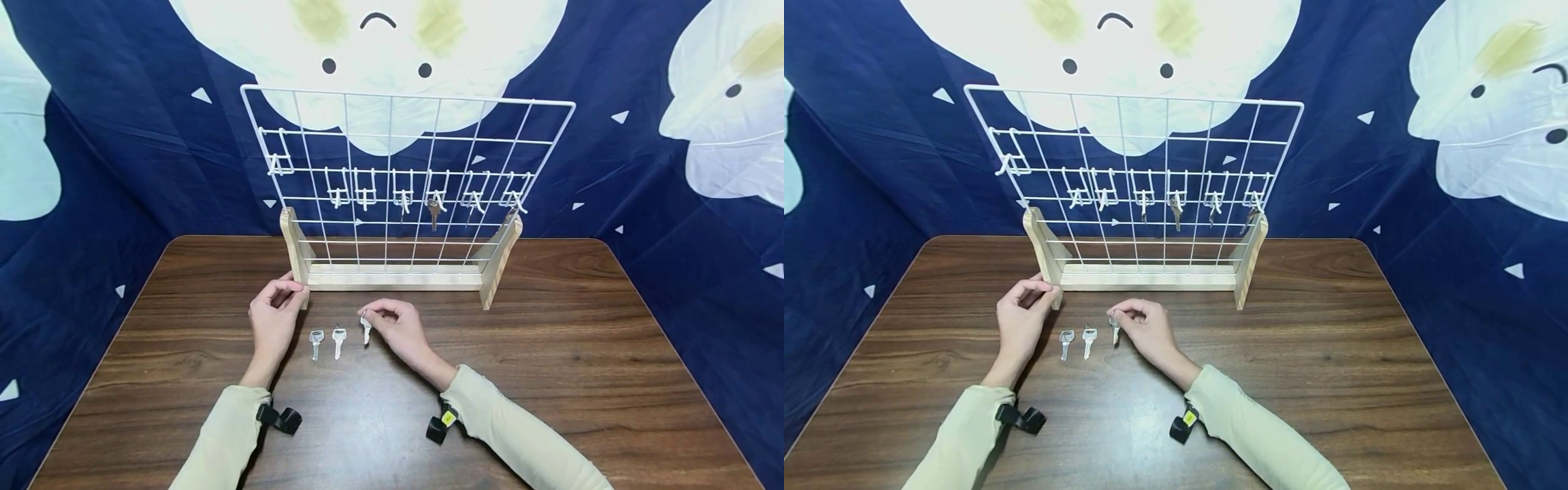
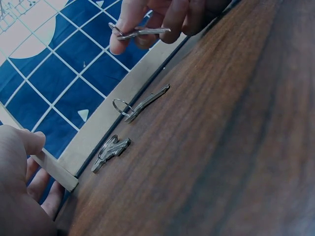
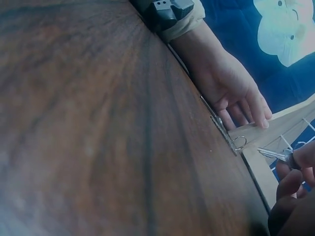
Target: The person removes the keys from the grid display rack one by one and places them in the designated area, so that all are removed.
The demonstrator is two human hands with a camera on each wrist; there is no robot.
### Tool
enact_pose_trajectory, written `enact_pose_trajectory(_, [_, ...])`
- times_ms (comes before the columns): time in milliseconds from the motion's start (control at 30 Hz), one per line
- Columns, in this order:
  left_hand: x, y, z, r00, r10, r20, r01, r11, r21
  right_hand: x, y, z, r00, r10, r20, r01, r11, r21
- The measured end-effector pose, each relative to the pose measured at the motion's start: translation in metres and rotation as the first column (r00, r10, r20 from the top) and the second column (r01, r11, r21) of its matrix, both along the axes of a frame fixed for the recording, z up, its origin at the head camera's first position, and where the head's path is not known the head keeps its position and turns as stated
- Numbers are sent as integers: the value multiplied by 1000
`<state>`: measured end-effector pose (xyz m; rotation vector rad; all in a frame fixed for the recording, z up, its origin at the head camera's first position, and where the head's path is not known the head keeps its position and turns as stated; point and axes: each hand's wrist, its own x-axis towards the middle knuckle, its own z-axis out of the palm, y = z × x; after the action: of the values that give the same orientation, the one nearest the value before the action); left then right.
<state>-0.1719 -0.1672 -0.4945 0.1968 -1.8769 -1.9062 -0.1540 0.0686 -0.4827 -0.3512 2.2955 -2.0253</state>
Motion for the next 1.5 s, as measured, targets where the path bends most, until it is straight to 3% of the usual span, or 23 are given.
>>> enact_pose_trajectory(333, [0, 0, 0, 1000, -3, -4, 3, 1000, -2, 0, 3, -6, 997, 33, -70, -25, 993, 117])
enact_pose_trajectory(867, [0, 0, 0, 1000, -5, 2, 5, 1000, -3, -2, 5, -7, 990, 75, -120, -35, 953, 300])
enact_pose_trajectory(1233, [0, -2, -2, 1000, -11, 3, 11, 1000, -15, -6, 8, -10, 951, 77, -301, 48, 921, 387])
enact_pose_trajectory(1500, [0, -2, -3, 1000, -14, 9, 14, 1000, -22, -9, 9, -12, 942, 97, -321, 49, 907, 418])
